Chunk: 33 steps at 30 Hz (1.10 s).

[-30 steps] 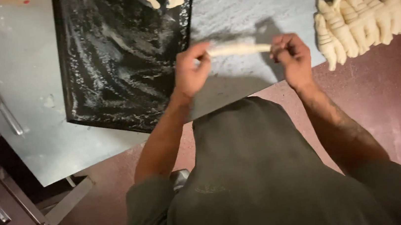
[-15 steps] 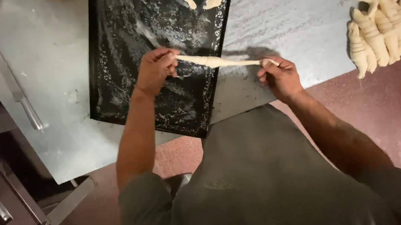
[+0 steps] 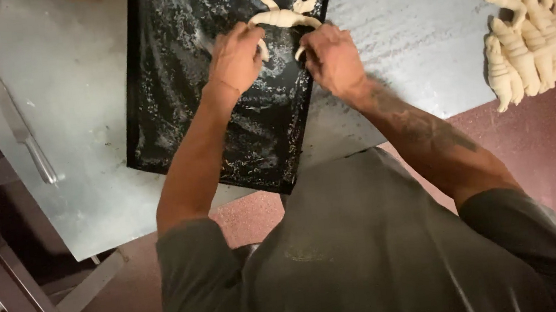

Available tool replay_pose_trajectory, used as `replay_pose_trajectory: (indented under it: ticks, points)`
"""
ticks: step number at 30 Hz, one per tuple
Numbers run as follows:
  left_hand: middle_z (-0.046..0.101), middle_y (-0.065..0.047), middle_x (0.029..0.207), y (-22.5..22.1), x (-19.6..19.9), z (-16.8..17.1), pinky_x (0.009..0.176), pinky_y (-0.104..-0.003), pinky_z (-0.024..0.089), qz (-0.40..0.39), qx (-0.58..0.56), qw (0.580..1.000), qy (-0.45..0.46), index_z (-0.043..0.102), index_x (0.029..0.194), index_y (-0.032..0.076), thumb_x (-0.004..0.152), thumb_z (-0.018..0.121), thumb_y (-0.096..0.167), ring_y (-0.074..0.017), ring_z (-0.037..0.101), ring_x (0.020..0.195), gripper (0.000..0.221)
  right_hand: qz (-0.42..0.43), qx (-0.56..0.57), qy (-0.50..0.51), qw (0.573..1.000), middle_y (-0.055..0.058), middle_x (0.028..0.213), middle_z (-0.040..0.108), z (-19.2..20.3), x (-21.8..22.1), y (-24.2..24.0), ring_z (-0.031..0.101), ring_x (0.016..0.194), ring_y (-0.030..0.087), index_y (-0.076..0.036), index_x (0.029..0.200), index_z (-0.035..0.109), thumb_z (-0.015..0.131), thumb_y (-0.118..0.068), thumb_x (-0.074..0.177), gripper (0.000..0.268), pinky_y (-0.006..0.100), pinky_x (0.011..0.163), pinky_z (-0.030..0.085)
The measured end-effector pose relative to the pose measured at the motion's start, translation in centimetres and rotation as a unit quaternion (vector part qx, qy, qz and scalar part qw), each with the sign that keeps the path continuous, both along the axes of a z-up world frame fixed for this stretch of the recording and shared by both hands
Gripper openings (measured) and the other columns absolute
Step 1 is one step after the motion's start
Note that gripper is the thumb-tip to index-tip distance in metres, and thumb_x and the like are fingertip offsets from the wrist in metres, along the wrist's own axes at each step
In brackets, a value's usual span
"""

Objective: Shaping pre-rolled dough pieces into interlocking rings and arranging them on a baking tray.

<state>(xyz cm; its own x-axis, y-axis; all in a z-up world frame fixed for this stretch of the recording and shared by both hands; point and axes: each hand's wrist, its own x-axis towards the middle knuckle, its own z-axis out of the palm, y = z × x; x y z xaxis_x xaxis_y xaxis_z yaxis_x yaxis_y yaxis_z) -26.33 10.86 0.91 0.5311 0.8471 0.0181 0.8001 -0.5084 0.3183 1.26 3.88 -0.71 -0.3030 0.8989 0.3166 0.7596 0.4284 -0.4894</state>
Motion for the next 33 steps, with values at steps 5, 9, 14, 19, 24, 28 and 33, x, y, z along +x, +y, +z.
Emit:
replay_pose_trajectory:
  ticks: [5,9,14,19,24,28,33]
  points:
    - [0.059,-0.012,0.13,-1.2,-1.1,-0.4,0.111,-0.058,0.053,-0.081,0.1,0.991,-0.022,0.076,0.141,0.012,0.1,0.083,0.006,-0.0366,0.068,0.118,0.042,0.031,0.039,-0.019,0.999,0.009,0.119,0.08,0.0,-1.0,0.5,0.073,0.097,0.025,-0.015,0.104,0.077,0.074,-0.005,0.11,0.011,0.043,0.079,0.057]
    - [0.067,-0.005,0.13,-0.4,-1.3,-1.4,0.085,-0.039,0.045,-0.167,0.192,0.966,-0.054,0.084,0.113,0.017,0.105,0.078,0.006,-0.0251,0.059,0.11,0.014,0.012,0.04,-0.054,0.998,0.007,0.126,0.078,-0.2,-1.4,0.2,0.07,0.1,0.025,-0.016,0.111,0.08,0.084,-0.018,0.109,0.004,0.042,0.081,0.05]
    - [0.072,-0.008,0.139,-1.6,-0.5,-3.0,0.102,-0.037,0.052,-0.167,0.241,0.956,-0.009,0.082,0.127,0.012,0.098,0.091,0.013,-0.0233,0.063,0.127,0.031,0.0,0.153,-0.13,0.98,-0.005,0.096,0.063,-0.4,-2.3,0.3,0.058,0.088,0.018,-0.026,0.112,0.079,0.078,-0.023,0.11,0.004,0.038,0.086,0.04]
    - [0.072,-0.012,0.145,-4.5,-0.5,-4.7,0.115,-0.053,0.052,-0.161,0.223,0.96,-0.057,0.081,0.139,0.005,0.105,0.086,0.013,-0.0308,0.062,0.135,0.034,0.046,0.124,-0.168,0.977,0.0,0.098,0.055,3.0,-2.3,-1.6,0.061,0.099,0.025,-0.018,0.127,0.083,0.079,-0.019,0.113,0.015,0.044,0.085,0.041]
    - [0.044,-0.023,0.182,-10.3,0.4,-1.3,0.136,-0.072,0.017,-0.084,0.144,0.985,-0.038,0.058,0.172,0.005,0.111,0.089,0.033,-0.0418,0.04,0.169,0.074,0.025,0.261,-0.125,0.957,0.007,0.099,0.059,2.9,-3.4,-3.3,0.058,0.087,0.03,-0.013,0.122,0.08,0.072,-0.013,0.102,0.022,0.046,0.085,0.042]
    - [0.045,-0.014,0.182,-9.4,1.1,0.2,0.136,-0.078,0.016,-0.021,0.104,0.994,0.017,0.058,0.172,0.015,0.111,0.075,0.039,-0.0427,0.04,0.168,0.067,0.061,0.17,-0.067,0.981,0.002,0.115,0.058,3.8,-1.7,-3.1,0.059,0.106,0.026,-0.017,0.134,0.078,0.07,-0.033,0.101,0.038,0.044,0.093,0.038]
    - [0.066,-0.012,0.156,-5.9,5.0,0.6,0.114,-0.054,0.051,-0.001,0.243,0.961,-0.134,0.077,0.147,0.014,0.114,0.067,0.025,-0.0304,0.076,0.119,0.036,0.103,0.075,0.067,0.99,0.013,0.116,0.065,2.6,3.1,-9.8,0.067,0.116,0.035,-0.013,0.142,0.076,0.052,-0.042,0.122,0.042,0.05,0.11,0.042]
